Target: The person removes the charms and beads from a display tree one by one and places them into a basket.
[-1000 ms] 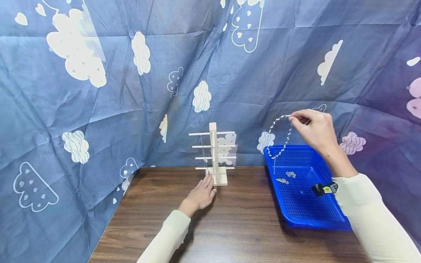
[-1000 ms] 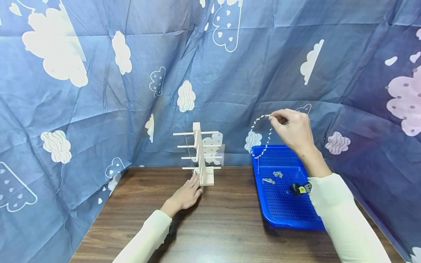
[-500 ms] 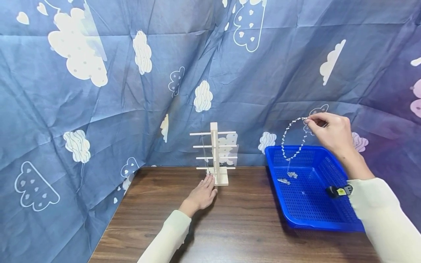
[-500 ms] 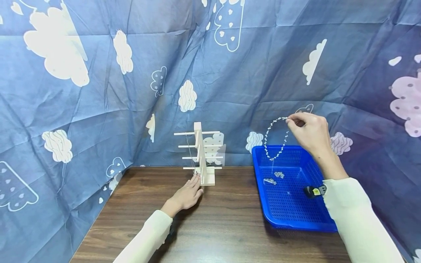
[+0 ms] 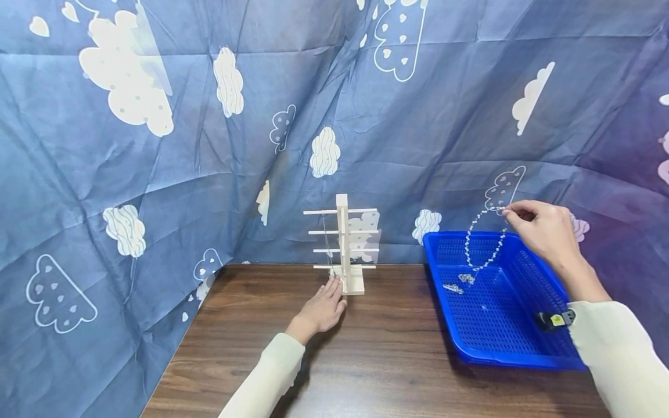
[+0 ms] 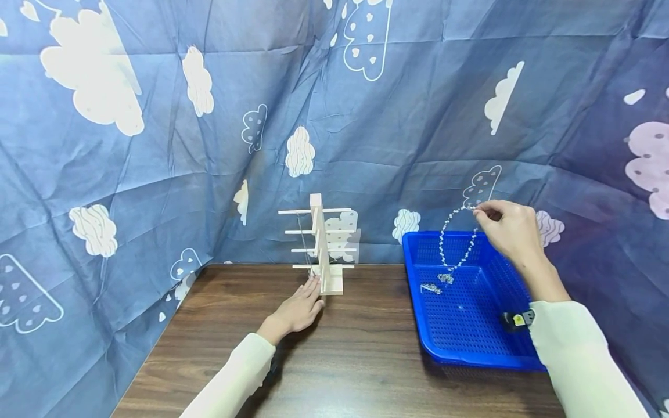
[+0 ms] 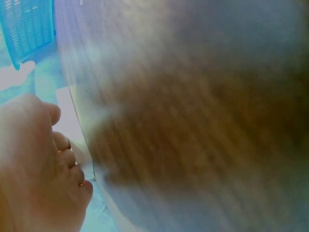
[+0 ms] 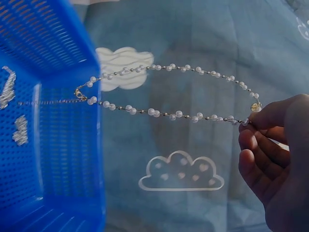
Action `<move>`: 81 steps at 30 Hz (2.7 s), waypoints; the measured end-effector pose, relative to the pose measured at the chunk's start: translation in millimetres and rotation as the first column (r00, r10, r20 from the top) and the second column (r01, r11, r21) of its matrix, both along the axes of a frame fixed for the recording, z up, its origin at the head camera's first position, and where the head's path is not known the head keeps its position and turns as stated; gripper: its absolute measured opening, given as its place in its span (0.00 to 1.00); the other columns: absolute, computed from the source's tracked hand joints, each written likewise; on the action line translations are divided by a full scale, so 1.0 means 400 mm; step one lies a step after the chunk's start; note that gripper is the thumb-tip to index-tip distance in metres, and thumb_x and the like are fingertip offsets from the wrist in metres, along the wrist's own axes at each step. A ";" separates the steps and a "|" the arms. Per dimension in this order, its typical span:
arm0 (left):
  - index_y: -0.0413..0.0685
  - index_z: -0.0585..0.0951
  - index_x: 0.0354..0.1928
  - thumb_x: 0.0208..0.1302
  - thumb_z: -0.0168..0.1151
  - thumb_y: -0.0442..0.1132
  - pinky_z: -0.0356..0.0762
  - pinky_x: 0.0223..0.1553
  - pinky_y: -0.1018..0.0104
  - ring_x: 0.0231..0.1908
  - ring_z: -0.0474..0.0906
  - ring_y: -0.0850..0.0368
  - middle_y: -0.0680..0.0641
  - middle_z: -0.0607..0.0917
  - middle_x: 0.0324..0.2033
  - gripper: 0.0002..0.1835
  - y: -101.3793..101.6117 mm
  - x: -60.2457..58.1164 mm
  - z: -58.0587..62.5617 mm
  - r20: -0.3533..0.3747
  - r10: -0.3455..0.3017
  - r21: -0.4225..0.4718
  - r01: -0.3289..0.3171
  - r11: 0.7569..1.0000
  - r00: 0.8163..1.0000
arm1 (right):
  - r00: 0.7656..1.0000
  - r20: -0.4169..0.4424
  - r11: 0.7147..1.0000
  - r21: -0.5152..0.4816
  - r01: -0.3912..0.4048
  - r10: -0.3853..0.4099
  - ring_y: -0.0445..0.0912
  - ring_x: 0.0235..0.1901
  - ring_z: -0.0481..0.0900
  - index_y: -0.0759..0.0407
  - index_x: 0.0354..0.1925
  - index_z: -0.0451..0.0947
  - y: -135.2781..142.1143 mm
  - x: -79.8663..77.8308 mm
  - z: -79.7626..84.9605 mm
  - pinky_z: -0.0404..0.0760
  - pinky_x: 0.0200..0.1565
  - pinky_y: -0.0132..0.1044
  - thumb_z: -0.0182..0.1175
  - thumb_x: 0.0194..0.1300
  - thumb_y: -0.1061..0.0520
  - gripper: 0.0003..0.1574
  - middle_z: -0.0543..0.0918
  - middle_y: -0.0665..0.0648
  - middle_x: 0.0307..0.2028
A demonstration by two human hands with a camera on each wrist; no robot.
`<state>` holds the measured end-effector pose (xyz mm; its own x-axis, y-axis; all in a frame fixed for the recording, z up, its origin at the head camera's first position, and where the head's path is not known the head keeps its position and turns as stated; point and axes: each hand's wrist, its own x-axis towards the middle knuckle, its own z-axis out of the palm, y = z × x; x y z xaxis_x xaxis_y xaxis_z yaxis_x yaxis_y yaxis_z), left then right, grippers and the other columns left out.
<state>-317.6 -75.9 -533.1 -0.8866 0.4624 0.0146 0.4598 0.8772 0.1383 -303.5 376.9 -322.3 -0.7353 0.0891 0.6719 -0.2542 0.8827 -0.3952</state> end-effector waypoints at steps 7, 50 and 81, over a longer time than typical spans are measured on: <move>0.38 0.52 0.76 0.78 0.33 0.50 0.51 0.77 0.51 0.78 0.45 0.46 0.39 0.50 0.77 0.32 0.000 0.001 0.000 -0.006 -0.007 0.007 0.007 1.000 1.000 | 0.998 0.066 0.999 0.034 -0.003 0.001 0.20 0.22 0.64 0.53 0.38 0.87 0.037 0.007 -0.063 0.64 0.26 0.27 0.64 0.63 0.49 0.12 0.88 0.59 0.29; 0.39 0.50 0.77 0.78 0.33 0.51 0.50 0.77 0.52 0.78 0.43 0.47 0.40 0.48 0.78 0.33 0.000 -0.002 -0.008 -0.009 -0.005 0.006 0.005 1.000 1.000 | 0.832 0.550 0.972 0.226 -0.057 -0.079 0.59 0.30 0.79 0.63 0.39 0.82 0.132 -0.096 -0.293 0.74 0.27 0.56 0.56 0.64 0.54 0.14 0.84 0.66 0.36; 0.39 0.51 0.76 0.78 0.36 0.49 0.52 0.77 0.52 0.77 0.45 0.46 0.40 0.49 0.77 0.32 0.003 0.002 0.003 -0.018 -0.003 -0.003 0.003 1.000 1.000 | 0.766 0.639 0.980 0.186 -0.069 -0.067 0.62 0.37 0.80 0.65 0.45 0.82 0.150 -0.100 -0.337 0.74 0.32 0.58 0.59 0.65 0.48 0.21 0.83 0.69 0.41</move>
